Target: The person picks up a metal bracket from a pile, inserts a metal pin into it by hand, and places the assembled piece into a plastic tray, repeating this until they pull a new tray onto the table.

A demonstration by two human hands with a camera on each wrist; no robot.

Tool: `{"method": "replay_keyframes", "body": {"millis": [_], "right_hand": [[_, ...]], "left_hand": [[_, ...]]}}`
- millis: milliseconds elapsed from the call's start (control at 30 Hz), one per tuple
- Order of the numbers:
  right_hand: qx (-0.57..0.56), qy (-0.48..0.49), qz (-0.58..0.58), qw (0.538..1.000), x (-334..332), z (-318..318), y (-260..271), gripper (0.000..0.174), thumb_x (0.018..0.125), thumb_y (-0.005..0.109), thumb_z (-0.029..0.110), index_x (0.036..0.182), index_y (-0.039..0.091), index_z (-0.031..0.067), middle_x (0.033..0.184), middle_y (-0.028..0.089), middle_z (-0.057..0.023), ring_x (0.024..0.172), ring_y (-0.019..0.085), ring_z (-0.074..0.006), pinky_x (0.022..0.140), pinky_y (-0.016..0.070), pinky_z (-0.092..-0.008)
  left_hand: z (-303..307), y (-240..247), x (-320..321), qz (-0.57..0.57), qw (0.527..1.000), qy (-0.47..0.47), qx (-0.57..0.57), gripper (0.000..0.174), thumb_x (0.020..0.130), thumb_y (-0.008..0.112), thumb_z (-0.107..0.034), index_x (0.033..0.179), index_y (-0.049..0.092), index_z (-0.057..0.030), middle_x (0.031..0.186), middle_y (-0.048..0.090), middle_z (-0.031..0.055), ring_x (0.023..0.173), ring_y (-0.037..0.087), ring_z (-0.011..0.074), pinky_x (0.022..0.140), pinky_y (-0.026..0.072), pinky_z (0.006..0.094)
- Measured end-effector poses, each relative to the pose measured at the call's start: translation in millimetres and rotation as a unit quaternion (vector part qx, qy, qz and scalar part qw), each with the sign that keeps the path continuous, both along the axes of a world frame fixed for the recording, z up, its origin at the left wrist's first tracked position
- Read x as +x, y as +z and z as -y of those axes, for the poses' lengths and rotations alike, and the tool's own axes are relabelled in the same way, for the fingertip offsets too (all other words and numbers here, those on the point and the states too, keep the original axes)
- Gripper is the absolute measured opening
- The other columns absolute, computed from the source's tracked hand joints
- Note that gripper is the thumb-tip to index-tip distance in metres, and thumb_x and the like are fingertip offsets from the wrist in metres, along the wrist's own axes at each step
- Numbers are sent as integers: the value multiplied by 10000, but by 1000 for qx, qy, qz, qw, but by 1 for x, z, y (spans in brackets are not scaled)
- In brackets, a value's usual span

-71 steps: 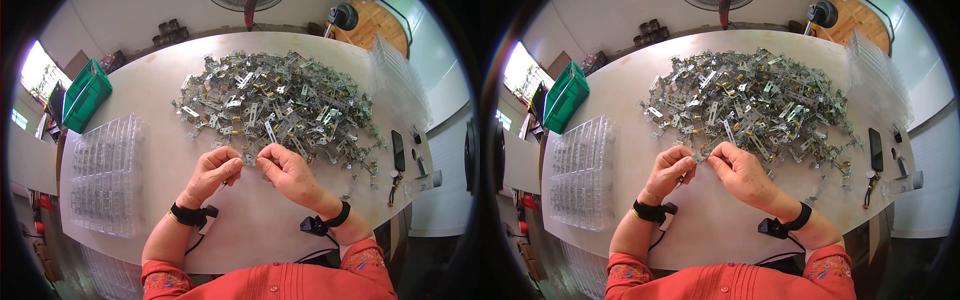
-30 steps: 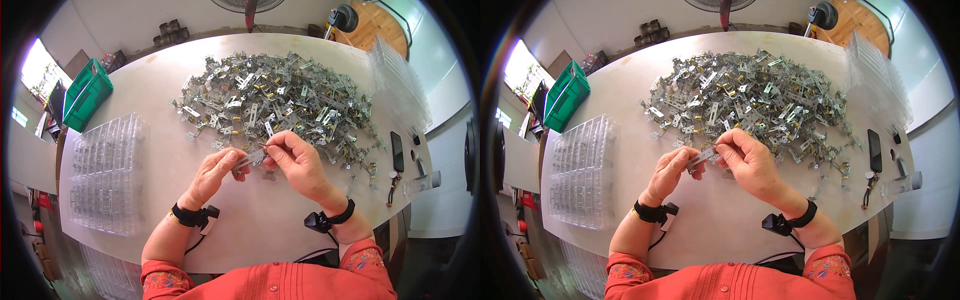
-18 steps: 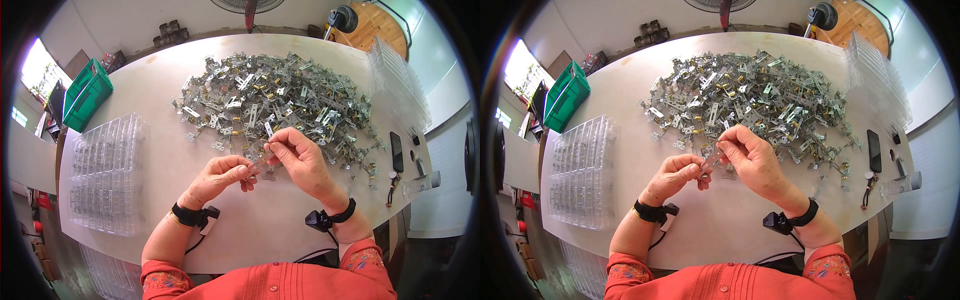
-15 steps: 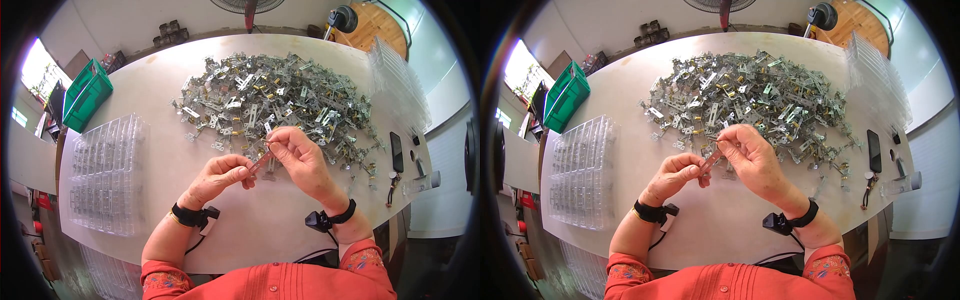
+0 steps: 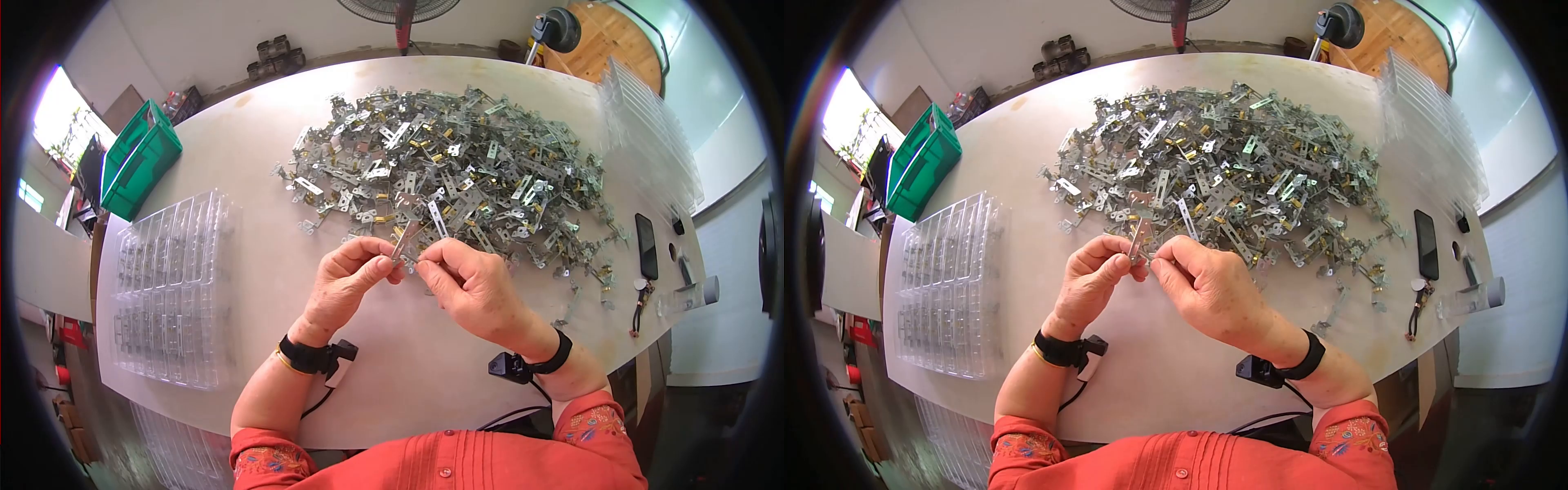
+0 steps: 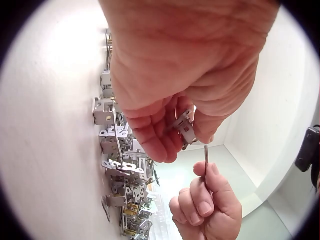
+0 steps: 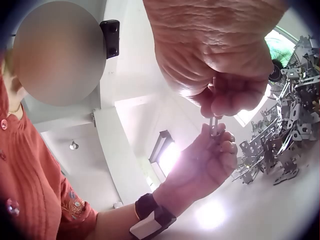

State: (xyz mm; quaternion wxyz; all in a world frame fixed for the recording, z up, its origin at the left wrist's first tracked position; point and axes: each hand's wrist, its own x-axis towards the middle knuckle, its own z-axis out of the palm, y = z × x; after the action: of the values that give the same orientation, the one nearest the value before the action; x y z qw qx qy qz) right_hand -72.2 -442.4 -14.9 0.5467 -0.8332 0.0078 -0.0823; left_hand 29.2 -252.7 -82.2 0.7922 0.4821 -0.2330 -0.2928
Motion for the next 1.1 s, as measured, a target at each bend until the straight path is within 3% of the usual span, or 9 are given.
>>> {"method": "replay_keyframes", "body": {"millis": [400, 800, 1100], "right_hand": [[-6, 4, 4, 1000, -1, -6, -12, 75, 963, 626, 109, 993, 612, 42, 649, 606, -127, 542, 589, -222, 523, 451, -338], [42, 2, -55, 998, 1, -5, -11, 120, 970, 610, 124, 908, 619, 23, 649, 632, -43, 583, 591, -92, 543, 466, -279], [60, 40, -90, 993, 2, 0, -4, 98, 985, 589, 94, 930, 606, 14, 657, 604, 6, 583, 541, -46, 520, 414, -235]], "left_hand": [[1, 3, -2, 28, 999, 9, 36, 224, 950, 698, -135, 1129, 658, -4, 1000, 696, 63, 905, 650, 159, 853, 523, 324], [1, 4, -1, 1, 1000, -4, 29, 254, 932, 687, -17, 1142, 545, -32, 1055, 620, 31, 979, 622, 112, 873, 529, 285], [-1, 5, 2, 23, 999, -2, 31, 267, 942, 717, -129, 1127, 546, -40, 1038, 617, 24, 957, 620, 100, 855, 526, 272]]}}
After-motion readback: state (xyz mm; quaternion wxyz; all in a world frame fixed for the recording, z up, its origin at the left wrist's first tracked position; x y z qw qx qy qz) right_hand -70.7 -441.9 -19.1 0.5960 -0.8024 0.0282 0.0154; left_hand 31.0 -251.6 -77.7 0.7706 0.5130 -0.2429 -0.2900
